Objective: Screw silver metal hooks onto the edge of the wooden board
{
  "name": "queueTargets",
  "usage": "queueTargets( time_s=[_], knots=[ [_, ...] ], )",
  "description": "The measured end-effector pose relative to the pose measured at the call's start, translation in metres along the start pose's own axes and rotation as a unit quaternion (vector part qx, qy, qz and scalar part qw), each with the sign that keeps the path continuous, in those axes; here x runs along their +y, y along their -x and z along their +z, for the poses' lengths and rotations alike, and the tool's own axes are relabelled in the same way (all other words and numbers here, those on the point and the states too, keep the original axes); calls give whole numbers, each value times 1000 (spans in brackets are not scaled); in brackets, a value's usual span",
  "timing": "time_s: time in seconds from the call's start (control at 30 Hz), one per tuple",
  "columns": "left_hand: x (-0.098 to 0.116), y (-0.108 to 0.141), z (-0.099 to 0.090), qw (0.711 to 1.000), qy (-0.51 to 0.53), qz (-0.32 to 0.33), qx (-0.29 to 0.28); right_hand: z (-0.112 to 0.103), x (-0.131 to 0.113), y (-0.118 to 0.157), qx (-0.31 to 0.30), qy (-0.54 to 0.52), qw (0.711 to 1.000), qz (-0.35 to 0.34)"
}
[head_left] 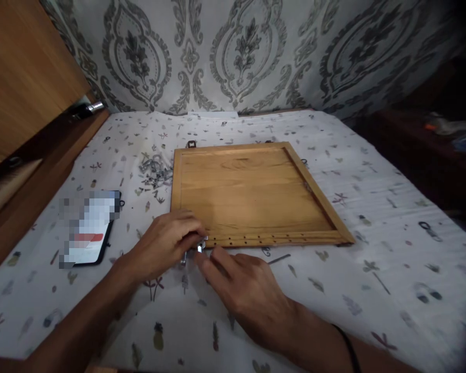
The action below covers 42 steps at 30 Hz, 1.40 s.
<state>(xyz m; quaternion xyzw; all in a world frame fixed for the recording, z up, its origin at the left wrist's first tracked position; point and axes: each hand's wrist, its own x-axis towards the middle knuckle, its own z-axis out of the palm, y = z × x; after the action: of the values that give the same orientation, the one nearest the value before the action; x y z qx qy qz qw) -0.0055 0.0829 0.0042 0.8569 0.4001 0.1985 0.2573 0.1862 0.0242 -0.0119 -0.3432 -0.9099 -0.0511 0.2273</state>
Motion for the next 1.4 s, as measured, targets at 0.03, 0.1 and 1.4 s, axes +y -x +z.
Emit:
queueTargets(
  time_s=[0.03, 0.1, 1.4],
  knots=[
    [0, 0, 0, 1000, -3, -2, 1, -1, 0, 0, 6, 3, 1000, -8],
    [0, 0, 0, 1000, -5, -3, 2, -1, 0, -1, 14, -1, 1000, -12],
    [1, 1, -9, 999, -14, -29, -18, 8, 2, 4, 29, -92, 995, -13]
  ],
)
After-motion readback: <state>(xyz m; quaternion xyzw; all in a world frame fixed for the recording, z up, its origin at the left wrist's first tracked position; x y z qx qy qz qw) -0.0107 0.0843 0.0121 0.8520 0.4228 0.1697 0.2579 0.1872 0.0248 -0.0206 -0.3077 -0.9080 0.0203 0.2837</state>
